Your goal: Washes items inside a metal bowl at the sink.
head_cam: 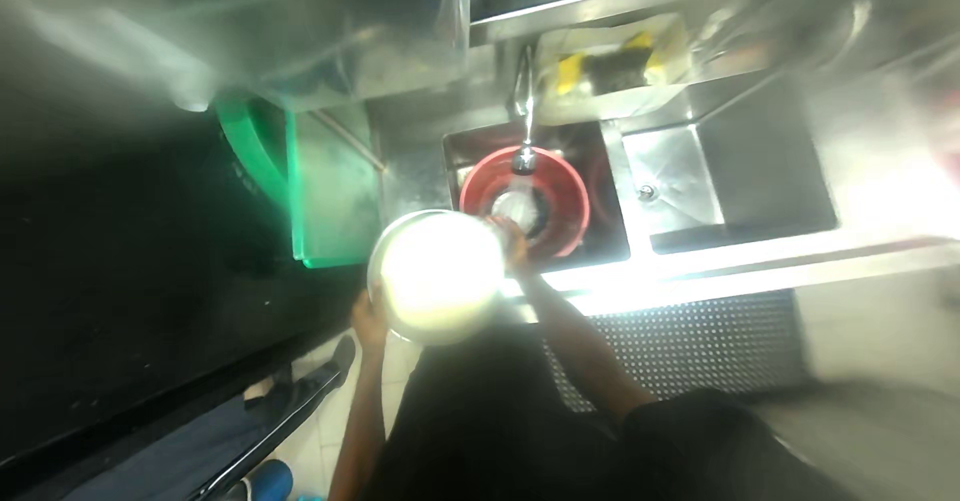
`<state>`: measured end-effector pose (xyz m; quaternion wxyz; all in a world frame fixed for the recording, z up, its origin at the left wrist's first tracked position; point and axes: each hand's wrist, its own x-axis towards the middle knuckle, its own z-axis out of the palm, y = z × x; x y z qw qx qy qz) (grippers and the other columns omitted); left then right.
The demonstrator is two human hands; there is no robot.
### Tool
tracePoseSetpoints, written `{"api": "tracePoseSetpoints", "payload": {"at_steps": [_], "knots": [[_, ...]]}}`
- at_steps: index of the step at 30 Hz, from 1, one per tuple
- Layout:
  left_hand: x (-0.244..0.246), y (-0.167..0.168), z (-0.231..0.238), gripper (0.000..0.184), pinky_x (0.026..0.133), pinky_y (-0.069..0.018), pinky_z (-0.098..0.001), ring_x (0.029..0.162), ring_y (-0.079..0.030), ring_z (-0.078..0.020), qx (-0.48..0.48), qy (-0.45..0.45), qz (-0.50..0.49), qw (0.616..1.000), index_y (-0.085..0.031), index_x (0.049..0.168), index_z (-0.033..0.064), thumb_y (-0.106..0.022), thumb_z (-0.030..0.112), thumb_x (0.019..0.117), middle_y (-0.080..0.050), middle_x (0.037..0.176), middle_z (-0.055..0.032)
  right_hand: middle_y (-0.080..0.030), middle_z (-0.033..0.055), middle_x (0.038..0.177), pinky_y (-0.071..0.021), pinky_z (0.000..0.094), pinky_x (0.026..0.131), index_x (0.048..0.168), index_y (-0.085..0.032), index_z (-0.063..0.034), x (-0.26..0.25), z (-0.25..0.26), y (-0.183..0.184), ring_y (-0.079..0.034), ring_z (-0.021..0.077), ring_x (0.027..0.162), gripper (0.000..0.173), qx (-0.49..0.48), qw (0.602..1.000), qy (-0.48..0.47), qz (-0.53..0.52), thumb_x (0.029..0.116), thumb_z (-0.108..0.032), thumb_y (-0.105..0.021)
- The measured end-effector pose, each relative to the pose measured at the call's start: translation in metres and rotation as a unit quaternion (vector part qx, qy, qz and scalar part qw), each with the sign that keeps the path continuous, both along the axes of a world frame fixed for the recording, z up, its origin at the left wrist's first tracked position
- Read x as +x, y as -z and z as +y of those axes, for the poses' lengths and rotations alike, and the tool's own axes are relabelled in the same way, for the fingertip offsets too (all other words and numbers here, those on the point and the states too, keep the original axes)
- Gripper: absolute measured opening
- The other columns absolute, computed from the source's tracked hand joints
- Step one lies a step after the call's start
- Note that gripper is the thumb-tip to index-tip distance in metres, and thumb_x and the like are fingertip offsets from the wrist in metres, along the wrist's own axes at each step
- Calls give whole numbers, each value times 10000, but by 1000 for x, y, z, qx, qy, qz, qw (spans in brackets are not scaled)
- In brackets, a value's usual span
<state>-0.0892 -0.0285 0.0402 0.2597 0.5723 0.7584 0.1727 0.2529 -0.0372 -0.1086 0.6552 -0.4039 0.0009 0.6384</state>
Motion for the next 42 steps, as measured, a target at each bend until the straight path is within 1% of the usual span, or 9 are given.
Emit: {"api": "tracePoseSetpoints", "payload": {"at_steps": [16, 21, 27, 30, 33, 36, 38, 40, 42], "knots": [[9, -16, 0, 471, 666, -538, -474, 658, -632, -224, -12, 4, -9, 1000, -691, 937, 18, -527, 442, 1059, -634, 720, -106, -625, 9, 1412, -522, 390, 1024, 1453, -522, -190, 5, 0, -1, -603, 174, 1274, 485, -7, 999, 22, 36, 1074, -447, -362], [6, -15, 0, 479, 676, -531, -476, 667, -624, -232, -21, 1, -6, 1000, -691, 934, 7, -524, 438, 1061, -628, 727, -116, -592, 41, 1441, -503, 425, 1073, 1495, -464, -184, 32, 6, -47, -587, 218, 1301, 560, 27, 993, 69, 96, 1074, -526, -326], [-7, 20, -10, 541, 838, -535, -562, 898, -679, -322, -80, -69, -24, 994, -706, 1072, 5, -452, 483, 1078, -695, 941, -202, -665, -8, 1142, -565, 341, 864, 1334, -593, -160, 94, 67, -117, -643, 116, 1004, 415, 46, 987, 131, -77, 1090, -413, -373], [-8, 44, -24, 580, 947, -512, -603, 1068, -670, -380, -135, -99, -41, 985, -676, 1239, 1, -421, 497, 1082, -690, 1139, -254, -613, -35, 825, -552, 268, 676, 1166, -634, -139, 103, 92, -152, -589, 75, 702, 300, 59, 986, 84, -131, 1068, -377, -480], [0, 60, -32, 575, 931, -523, -587, 1040, -682, -366, -131, -122, -64, 982, -671, 1248, 3, -417, 493, 1085, -696, 1123, -246, -553, -27, 736, -539, 269, 600, 1254, -580, -119, 94, 107, -196, -547, 93, 604, 380, 83, 989, -14, -122, 1110, -370, -335], [2, 52, -31, 582, 967, -497, -596, 1109, -657, -393, -157, -117, -54, 979, -642, 1299, -5, -398, 481, 1093, -677, 1185, -263, -457, -48, 676, -486, 212, 551, 1150, -580, -163, 62, 128, -282, -479, 71, 534, 357, -206, 967, -4, -152, 1133, -317, -258], [2, 42, -26, 552, 966, -506, -595, 1115, -661, -399, -165, -88, -6, 982, -600, 1335, -1, -440, 463, 1084, -673, 1194, -258, -507, -42, 659, -497, 224, 512, 969, -539, -130, 65, 124, -232, -510, 62, 528, 290, -107, 978, 18, -177, 1101, -334, -380], [2, 27, -26, 511, 1032, -484, -566, 1194, -616, -418, -96, -43, 37, 994, -542, 1401, -23, -552, 342, 1044, -625, 1284, -280, -594, -7, 823, -518, 264, 635, 1052, -576, -116, 57, 106, -182, -573, 80, 696, 249, -51, 967, -12, -251, 1080, -314, -428], [3, 14, -25, 480, 1053, -495, -505, 1202, -609, -386, -11, 4, 43, 999, -508, 1448, -26, -527, 225, 1039, -599, 1323, -268, -647, 127, 1277, -557, 322, 942, 1401, -526, -4, 47, 76, -147, -646, 150, 1106, 387, 13, 927, -135, -349, 1091, -218, -438]]}}
